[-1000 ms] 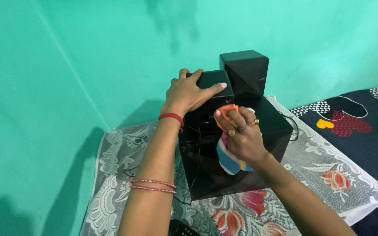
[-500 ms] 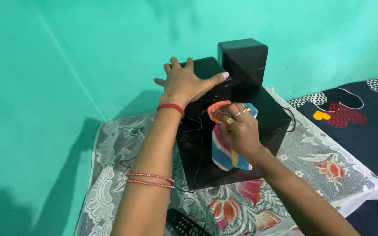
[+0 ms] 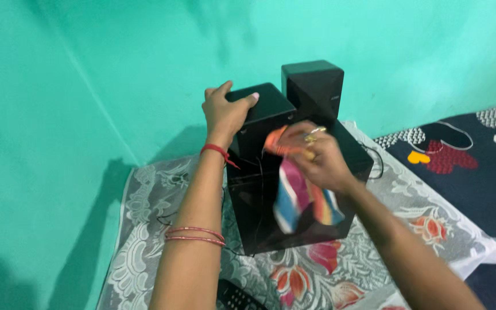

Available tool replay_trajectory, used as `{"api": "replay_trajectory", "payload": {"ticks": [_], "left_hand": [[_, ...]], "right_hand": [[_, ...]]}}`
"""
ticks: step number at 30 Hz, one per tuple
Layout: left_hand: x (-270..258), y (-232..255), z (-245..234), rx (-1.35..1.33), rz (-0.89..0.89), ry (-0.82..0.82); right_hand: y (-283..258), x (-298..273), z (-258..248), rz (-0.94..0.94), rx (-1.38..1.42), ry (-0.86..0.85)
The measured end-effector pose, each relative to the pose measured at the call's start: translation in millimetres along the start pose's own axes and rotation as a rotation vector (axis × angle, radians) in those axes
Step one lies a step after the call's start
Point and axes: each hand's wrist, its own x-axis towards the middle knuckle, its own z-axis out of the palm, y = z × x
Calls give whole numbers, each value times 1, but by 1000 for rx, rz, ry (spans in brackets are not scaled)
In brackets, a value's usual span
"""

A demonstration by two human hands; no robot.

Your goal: The person wipes the surfaces of two black speakers and a central subwoofer with a multicolored cloth, then wipes a remote control. The person places the remote between the speakers on the subwoofer.

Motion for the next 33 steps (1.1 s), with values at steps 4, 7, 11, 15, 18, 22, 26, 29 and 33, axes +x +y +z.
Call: {"api": "replay_trajectory", "payload": {"ticks": [4, 7, 11, 15, 18, 22, 26, 29, 33], "left_hand": [[2, -7, 5, -310, -101, -26], [-9, -5, -3, -481, -165, -167], [-12, 2, -7, -352, -26, -68], [-13, 5, -9, -384, -55, -118], [-14, 5, -9, -378, -29, -98], [-15, 7, -8, -435, -84, -101], [-14, 5, -5, -323, -90, -63], [-11, 4, -5, -289, -106, -74], [-5, 2, -3, -268, -143, -103]], "right_hand": [[0, 4, 39, 79, -336, 416], [6, 6, 54, 49, -458, 465], [9, 7, 63, -6, -474, 437], [3, 9, 63, -95, -499, 363], [-2, 12, 67, -144, -479, 306], [-2, 13, 70, -212, -486, 251], [0, 11, 69, -252, -485, 175], [-3, 7, 64, -296, -515, 5], [-10, 6, 46, -337, -487, -173]]}}
